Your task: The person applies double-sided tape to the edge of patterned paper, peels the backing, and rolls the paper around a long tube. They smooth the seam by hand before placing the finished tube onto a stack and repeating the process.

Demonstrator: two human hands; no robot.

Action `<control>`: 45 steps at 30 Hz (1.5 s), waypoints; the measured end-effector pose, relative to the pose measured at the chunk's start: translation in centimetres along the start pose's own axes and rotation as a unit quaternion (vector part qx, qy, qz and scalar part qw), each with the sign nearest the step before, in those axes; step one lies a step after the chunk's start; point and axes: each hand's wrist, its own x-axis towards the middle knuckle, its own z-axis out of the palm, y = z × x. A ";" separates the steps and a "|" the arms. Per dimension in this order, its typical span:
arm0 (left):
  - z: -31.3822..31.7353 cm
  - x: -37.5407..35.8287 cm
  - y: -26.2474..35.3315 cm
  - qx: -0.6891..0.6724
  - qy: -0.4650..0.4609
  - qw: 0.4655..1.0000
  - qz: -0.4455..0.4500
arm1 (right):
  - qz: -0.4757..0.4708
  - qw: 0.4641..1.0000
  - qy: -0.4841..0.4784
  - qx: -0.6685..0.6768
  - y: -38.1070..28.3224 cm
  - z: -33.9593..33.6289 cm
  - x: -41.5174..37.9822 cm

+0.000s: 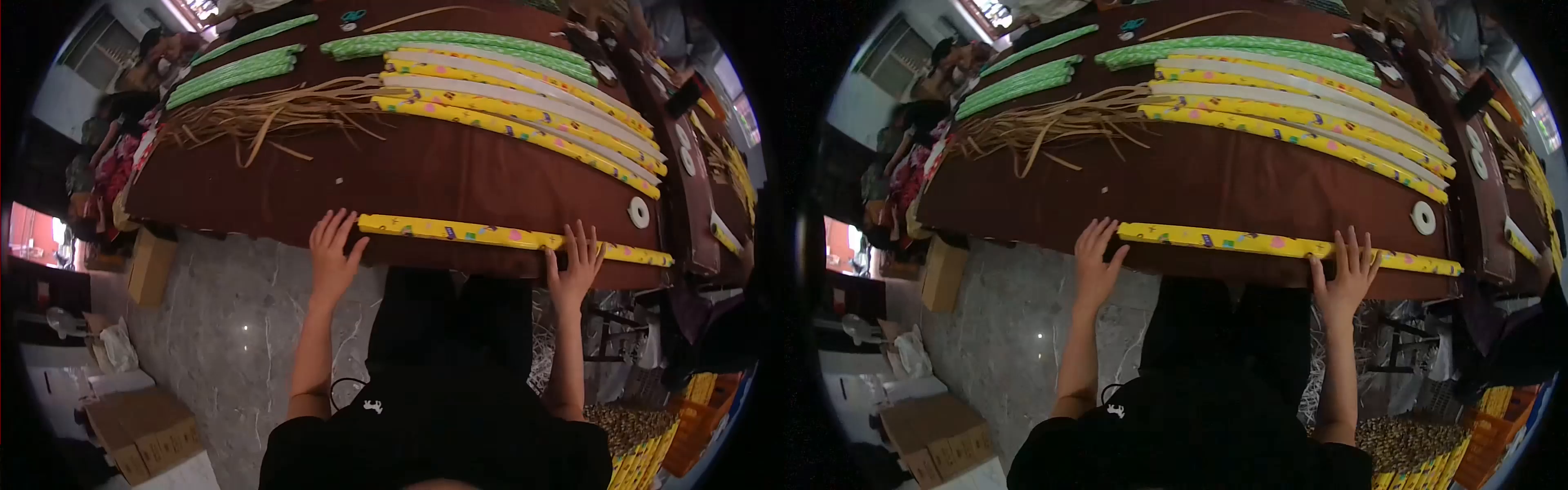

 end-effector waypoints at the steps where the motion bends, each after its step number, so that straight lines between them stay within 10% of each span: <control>1: 0.2 0.1 -0.1 -0.030 0.021 0.999 0.012 | -0.009 1.000 0.000 0.013 -1.5 0.0 0.7; 8: 0.4 0.8 1.9 -0.190 0.034 0.972 -0.130 | -0.269 0.932 -0.052 0.237 -17.1 1.4 3.7; 31: 1.6 0.2 4.2 -0.493 0.127 0.817 -0.271 | -0.232 0.926 0.078 0.288 -26.3 4.9 2.2; 45: 0.3 -0.1 4.1 -0.447 0.077 0.845 -0.284 | -0.214 0.935 0.072 0.271 -26.6 5.6 -0.6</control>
